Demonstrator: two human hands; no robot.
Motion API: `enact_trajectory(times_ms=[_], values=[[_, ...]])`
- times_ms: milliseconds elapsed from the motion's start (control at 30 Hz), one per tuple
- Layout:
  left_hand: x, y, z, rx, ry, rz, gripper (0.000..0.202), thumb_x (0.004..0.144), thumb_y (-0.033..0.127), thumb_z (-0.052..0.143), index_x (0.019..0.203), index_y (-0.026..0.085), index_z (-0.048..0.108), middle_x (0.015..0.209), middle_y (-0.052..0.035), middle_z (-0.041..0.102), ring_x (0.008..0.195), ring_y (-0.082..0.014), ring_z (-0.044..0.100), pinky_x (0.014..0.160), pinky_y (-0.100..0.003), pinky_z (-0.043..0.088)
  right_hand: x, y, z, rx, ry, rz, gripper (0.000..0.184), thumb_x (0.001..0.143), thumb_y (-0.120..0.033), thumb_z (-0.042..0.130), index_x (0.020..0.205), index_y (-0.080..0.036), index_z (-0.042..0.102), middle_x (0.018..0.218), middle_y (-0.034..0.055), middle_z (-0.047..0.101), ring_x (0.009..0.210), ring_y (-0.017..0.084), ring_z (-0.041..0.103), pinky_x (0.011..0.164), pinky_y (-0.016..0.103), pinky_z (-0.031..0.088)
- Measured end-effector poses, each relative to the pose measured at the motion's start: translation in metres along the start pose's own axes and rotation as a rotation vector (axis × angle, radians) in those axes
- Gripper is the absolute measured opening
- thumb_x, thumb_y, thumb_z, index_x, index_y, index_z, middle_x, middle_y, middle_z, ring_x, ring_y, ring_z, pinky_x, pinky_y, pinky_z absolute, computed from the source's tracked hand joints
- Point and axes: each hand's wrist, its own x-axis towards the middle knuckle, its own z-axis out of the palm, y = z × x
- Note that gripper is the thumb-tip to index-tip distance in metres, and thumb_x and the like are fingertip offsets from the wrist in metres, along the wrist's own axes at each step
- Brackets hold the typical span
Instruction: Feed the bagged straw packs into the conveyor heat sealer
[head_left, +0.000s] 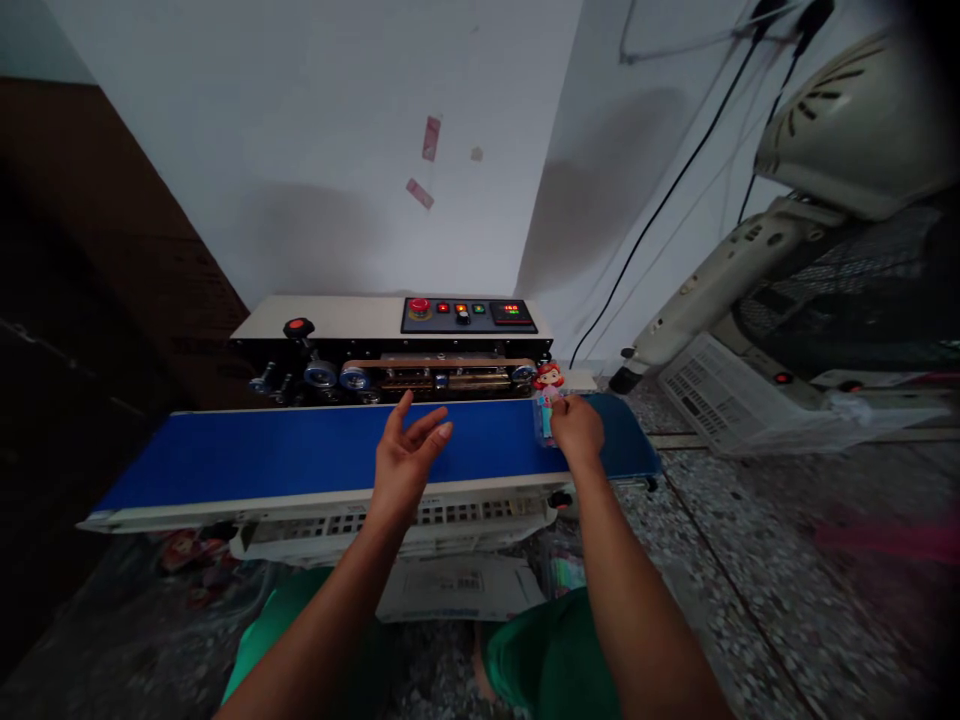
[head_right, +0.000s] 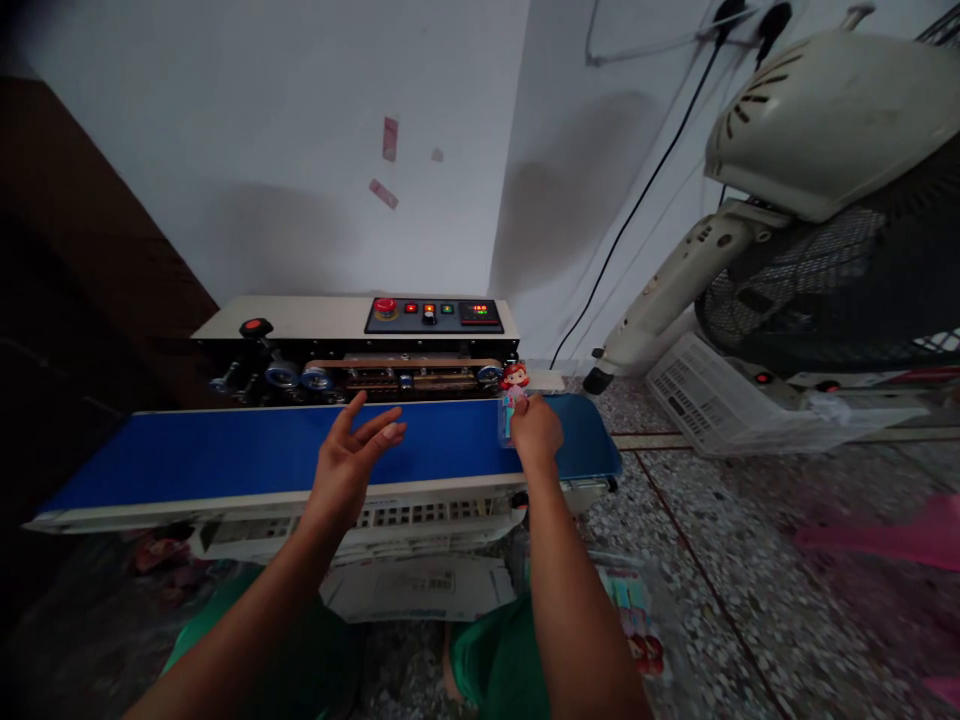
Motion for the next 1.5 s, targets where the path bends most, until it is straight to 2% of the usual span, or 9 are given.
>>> enact_trajectory(times_ms=[200, 300, 433, 600, 733, 1033, 1233, 1400, 1500], values=[[0.0, 0.001, -0.003, 0.01, 0.009, -0.008, 0.081, 0.065, 0.027, 0.077, 0.135, 0.021, 0.039, 0.107, -0.0127, 0.069, 0.095, -0.022, 0.066, 0.089, -0.04, 0.047, -0.009, -0.031, 0.006, -0.003, -0.061, -0.063, 0.035, 0.09, -0.036, 0.037, 0.098, -0.013, 0.063, 0.087, 0.0156, 0.068, 0.081, 0.025, 0.064, 0.063, 0.029, 0.038], [-0.001, 0.004, -0.006, 0.018, 0.051, 0.009, 0.073, 0.065, 0.031, 0.076, 0.13, 0.019, 0.044, 0.102, -0.012, 0.07, 0.085, -0.0205, 0.068, 0.081, -0.038, 0.051, -0.013, -0.034, 0.002, 0.074, 0.035, -0.114, 0.035, 0.091, -0.039, 0.037, 0.102, -0.016, 0.061, 0.084, 0.0123, 0.068, 0.076, 0.023, 0.063, 0.063, 0.028, 0.037], [0.006, 0.015, -0.021, 0.036, 0.249, 0.118, 0.054, 0.067, 0.035, 0.073, 0.114, 0.016, 0.054, 0.087, -0.0071, 0.071, 0.062, -0.0141, 0.066, 0.062, -0.029, 0.052, -0.019, -0.028, -0.005, 0.266, 0.21, -0.199, 0.034, 0.091, -0.039, 0.036, 0.098, -0.018, 0.062, 0.082, 0.0067, 0.069, 0.074, 0.02, 0.062, 0.066, 0.027, 0.036], [0.02, 0.044, -0.053, 0.021, 0.486, 0.242, 0.036, 0.068, 0.029, 0.069, 0.098, 0.015, 0.058, 0.077, -0.0041, 0.071, 0.054, -0.0104, 0.061, 0.056, -0.025, 0.049, -0.029, -0.025, -0.005, 0.46, 0.258, -0.265, 0.038, 0.09, -0.044, 0.036, 0.095, -0.017, 0.062, 0.078, 0.0061, 0.07, 0.071, 0.019, 0.061, 0.068, 0.027, 0.039], [0.02, 0.063, -0.082, 0.073, 0.585, 0.307, 0.032, 0.067, 0.028, 0.067, 0.095, 0.016, 0.059, 0.075, -0.0032, 0.07, 0.053, -0.0104, 0.061, 0.055, -0.025, 0.049, -0.034, -0.026, -0.001, 0.524, 0.248, -0.294, 0.04, 0.089, -0.048, 0.038, 0.093, -0.016, 0.063, 0.076, 0.0069, 0.069, 0.066, 0.019, 0.06, 0.066, 0.027, 0.04], [0.015, 0.063, -0.17, 0.468, 0.773, 0.302, 0.027, 0.068, 0.028, 0.06, 0.091, 0.015, 0.059, 0.077, -0.0045, 0.067, 0.055, -0.0116, 0.06, 0.057, -0.025, 0.048, -0.038, -0.026, 0.004, 0.549, 0.242, -0.292, 0.037, 0.087, -0.047, 0.043, 0.093, -0.017, 0.064, 0.074, 0.0049, 0.069, 0.061, 0.017, 0.059, 0.063, 0.026, 0.04], [0.024, 0.058, -0.21, 0.932, 0.753, 0.33, 0.027, 0.071, 0.034, 0.062, 0.092, 0.017, 0.065, 0.084, -0.0096, 0.068, 0.081, -0.0254, 0.062, 0.075, -0.036, 0.045, -0.04, -0.03, 0.004, 0.544, 0.226, -0.288, 0.036, 0.086, -0.047, 0.045, 0.092, -0.017, 0.064, 0.073, 0.005, 0.069, 0.059, 0.017, 0.059, 0.062, 0.026, 0.041], [0.048, 0.065, -0.229, 1.552, 0.445, 0.218, 0.037, 0.071, 0.04, 0.064, 0.103, 0.021, 0.067, 0.107, -0.0141, 0.067, 0.104, -0.0323, 0.056, 0.084, -0.037, 0.04, -0.04, -0.03, 0.01, 0.531, 0.204, -0.305, 0.039, 0.086, -0.051, 0.044, 0.093, -0.018, 0.064, 0.074, 0.0053, 0.069, 0.062, 0.018, 0.061, 0.062, 0.027, 0.041], [0.057, 0.078, -0.248, 1.666, 0.513, 0.111, 0.032, 0.081, 0.035, 0.05, 0.098, 0.016, 0.069, 0.097, -0.0199, 0.068, 0.098, -0.0352, 0.058, 0.079, -0.04, 0.041, -0.039, -0.028, 0.014, 0.531, 0.19, -0.312, 0.043, 0.085, -0.054, 0.043, 0.092, -0.017, 0.064, 0.074, 0.0057, 0.068, 0.06, 0.018, 0.06, 0.061, 0.028, 0.041]])
